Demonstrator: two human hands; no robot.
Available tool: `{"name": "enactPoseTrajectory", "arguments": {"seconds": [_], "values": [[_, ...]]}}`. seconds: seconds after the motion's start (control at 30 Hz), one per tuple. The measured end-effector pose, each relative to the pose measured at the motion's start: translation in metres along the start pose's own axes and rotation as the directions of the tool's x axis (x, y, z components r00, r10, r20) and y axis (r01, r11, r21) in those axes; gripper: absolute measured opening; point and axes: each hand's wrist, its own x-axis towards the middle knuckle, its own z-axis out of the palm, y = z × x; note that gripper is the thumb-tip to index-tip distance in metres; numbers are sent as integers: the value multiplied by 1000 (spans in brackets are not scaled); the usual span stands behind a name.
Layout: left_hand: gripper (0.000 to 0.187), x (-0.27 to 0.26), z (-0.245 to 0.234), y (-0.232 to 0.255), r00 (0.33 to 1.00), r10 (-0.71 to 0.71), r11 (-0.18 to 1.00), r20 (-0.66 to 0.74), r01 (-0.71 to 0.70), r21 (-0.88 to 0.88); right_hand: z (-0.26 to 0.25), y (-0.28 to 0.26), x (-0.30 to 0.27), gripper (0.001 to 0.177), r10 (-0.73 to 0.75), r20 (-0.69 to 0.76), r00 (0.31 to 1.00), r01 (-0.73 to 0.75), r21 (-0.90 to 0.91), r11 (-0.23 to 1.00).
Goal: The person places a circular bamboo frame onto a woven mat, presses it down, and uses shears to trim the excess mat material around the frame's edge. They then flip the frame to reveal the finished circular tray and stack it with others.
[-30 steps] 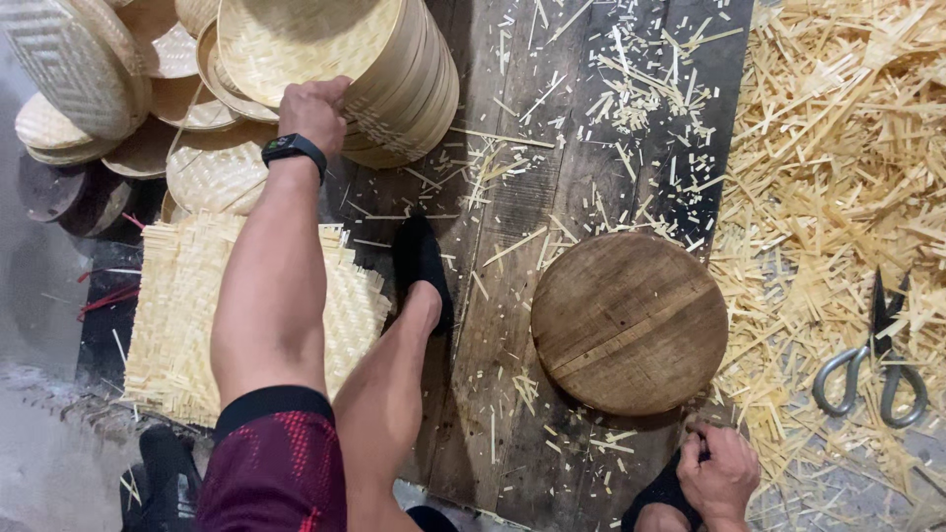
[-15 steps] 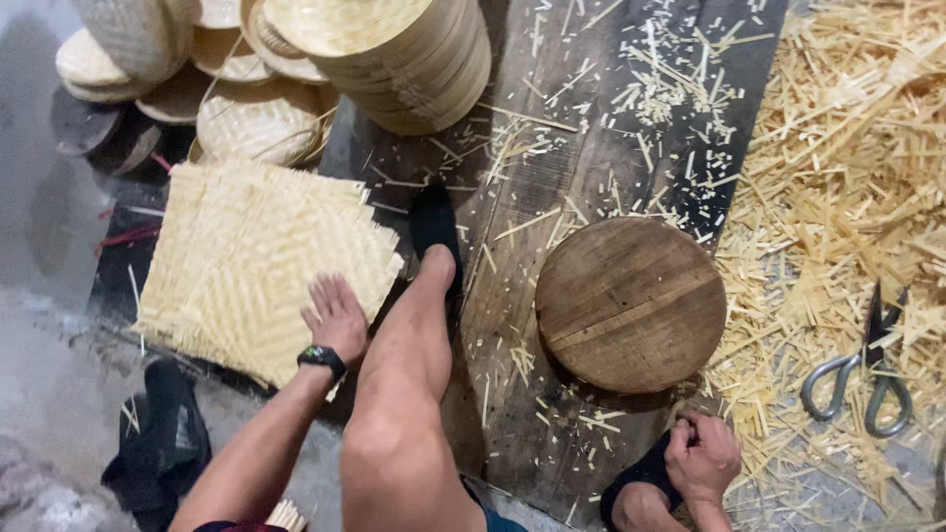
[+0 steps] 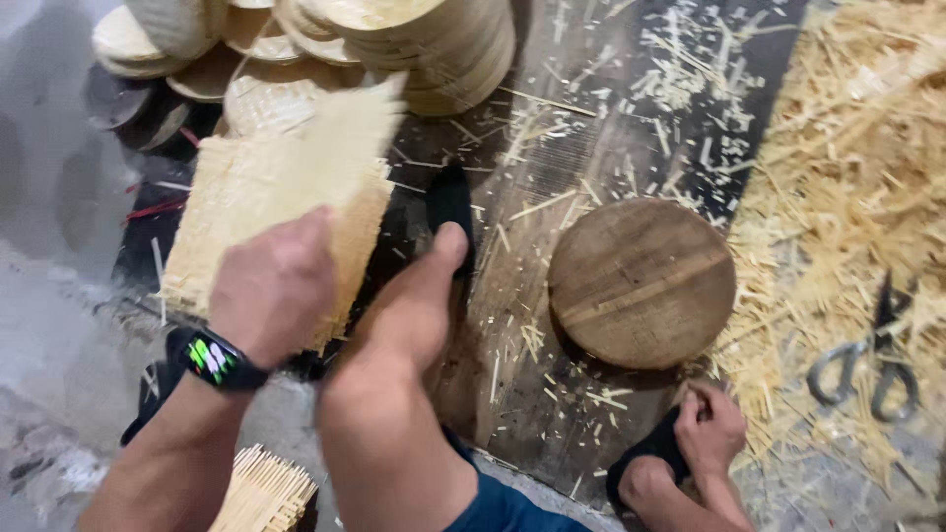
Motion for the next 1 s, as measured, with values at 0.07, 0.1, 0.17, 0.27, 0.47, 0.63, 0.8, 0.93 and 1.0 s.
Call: {"name": "enactPoseTrajectory", "arguments": {"seconds": [0.07,0.1,0.17,0.27,0.47,0.63,0.8,0.93,1.0], "values": [[24,12,-5,54,973,227,956,-49,-232,-180,-7,-10,14,18,85,-17,996,-81,156,984],[26,13,5,78,928,355,886,-114,-373,-276,-14,-13,26,20,180,46,983,-185,202,962],[43,24,55,124,842,540,779,-6,-502,-376,-33,-24,55,26,363,177,915,-400,278,873],[55,13,157,199,632,775,615,-4,-756,-226,-61,-43,94,36,440,528,726,-640,754,150],[23,-15,270,257,663,741,512,110,-451,-731,-22,-3,120,29,382,368,848,-513,390,764],[60,59,326,181,900,-298,656,317,435,-617,0,23,113,29,430,412,803,-596,552,583],[31,62,421,145,729,-105,166,676,683,-711,-11,10,115,29,484,417,769,-638,470,610],[31,47,446,140,722,-113,179,682,690,-701,-27,-24,127,41,558,379,739,-666,286,689],[36,46,443,141,743,-125,164,657,669,-725,-37,-53,133,58,492,228,840,-518,71,852]]}}
